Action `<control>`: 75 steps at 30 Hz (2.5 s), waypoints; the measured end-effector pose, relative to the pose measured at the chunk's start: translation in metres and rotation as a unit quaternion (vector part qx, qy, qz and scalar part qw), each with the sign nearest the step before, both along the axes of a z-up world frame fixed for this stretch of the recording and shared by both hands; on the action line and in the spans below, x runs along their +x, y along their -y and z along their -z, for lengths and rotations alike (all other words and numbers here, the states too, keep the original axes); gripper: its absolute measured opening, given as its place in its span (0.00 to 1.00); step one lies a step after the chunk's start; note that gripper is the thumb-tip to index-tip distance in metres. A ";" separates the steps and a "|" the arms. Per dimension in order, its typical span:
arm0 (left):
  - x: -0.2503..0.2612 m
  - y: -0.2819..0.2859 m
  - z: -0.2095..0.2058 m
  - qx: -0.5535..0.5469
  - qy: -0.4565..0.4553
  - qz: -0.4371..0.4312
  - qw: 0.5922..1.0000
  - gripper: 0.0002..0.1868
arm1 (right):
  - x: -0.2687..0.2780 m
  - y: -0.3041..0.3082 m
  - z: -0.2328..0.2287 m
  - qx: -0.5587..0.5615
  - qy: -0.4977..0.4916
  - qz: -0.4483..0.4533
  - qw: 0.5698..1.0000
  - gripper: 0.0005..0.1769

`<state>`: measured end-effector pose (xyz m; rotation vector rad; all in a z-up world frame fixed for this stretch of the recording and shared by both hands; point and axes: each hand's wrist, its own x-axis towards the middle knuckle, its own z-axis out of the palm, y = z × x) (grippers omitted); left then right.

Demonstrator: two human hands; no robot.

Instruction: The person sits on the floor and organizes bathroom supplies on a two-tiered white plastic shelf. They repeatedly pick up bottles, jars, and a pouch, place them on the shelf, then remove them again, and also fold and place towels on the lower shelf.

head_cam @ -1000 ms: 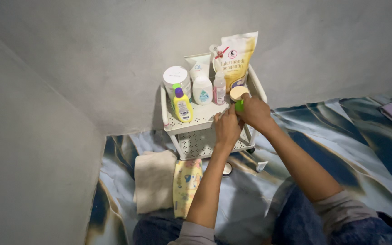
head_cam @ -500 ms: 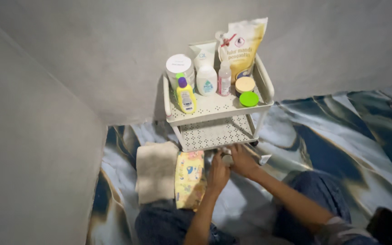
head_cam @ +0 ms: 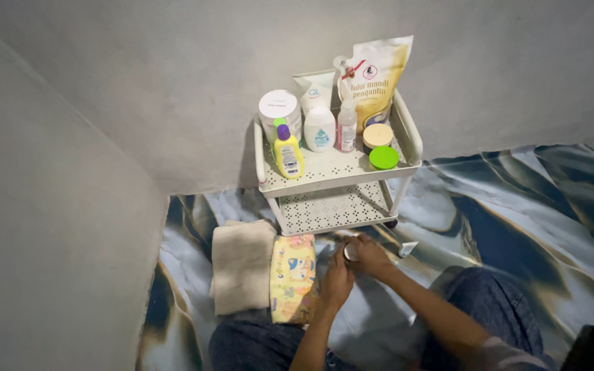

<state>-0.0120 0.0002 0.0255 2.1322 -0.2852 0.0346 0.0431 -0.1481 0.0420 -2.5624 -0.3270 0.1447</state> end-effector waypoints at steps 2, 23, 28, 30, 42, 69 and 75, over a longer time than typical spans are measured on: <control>-0.005 -0.001 -0.032 0.013 0.061 -0.004 0.998 0.43 | -0.007 0.008 -0.043 0.010 -0.005 -0.028 1.000 0.36; 0.135 0.010 -0.226 -0.011 0.153 -0.047 0.987 0.40 | 0.105 0.022 -0.272 -0.043 0.215 -0.020 0.975 0.34; 0.151 0.012 -0.219 -0.008 0.078 -0.055 0.995 0.46 | 0.115 0.022 -0.267 -0.013 0.178 -0.005 0.984 0.32; 0.157 0.011 -0.217 0.023 0.092 -0.055 0.994 0.41 | 0.120 0.024 -0.266 0.013 0.177 -0.017 0.984 0.33; 0.183 0.013 -0.196 0.003 0.113 -0.053 0.992 0.27 | 0.136 0.030 -0.242 -0.034 0.159 -0.014 0.987 0.32; 0.033 0.089 0.018 0.062 0.047 0.202 0.976 0.17 | -0.017 0.161 0.006 -0.130 0.015 0.040 0.991 0.19; 0.022 0.086 -0.001 0.051 0.054 0.167 0.983 0.18 | -0.022 0.138 -0.047 -0.089 0.038 0.052 0.994 0.15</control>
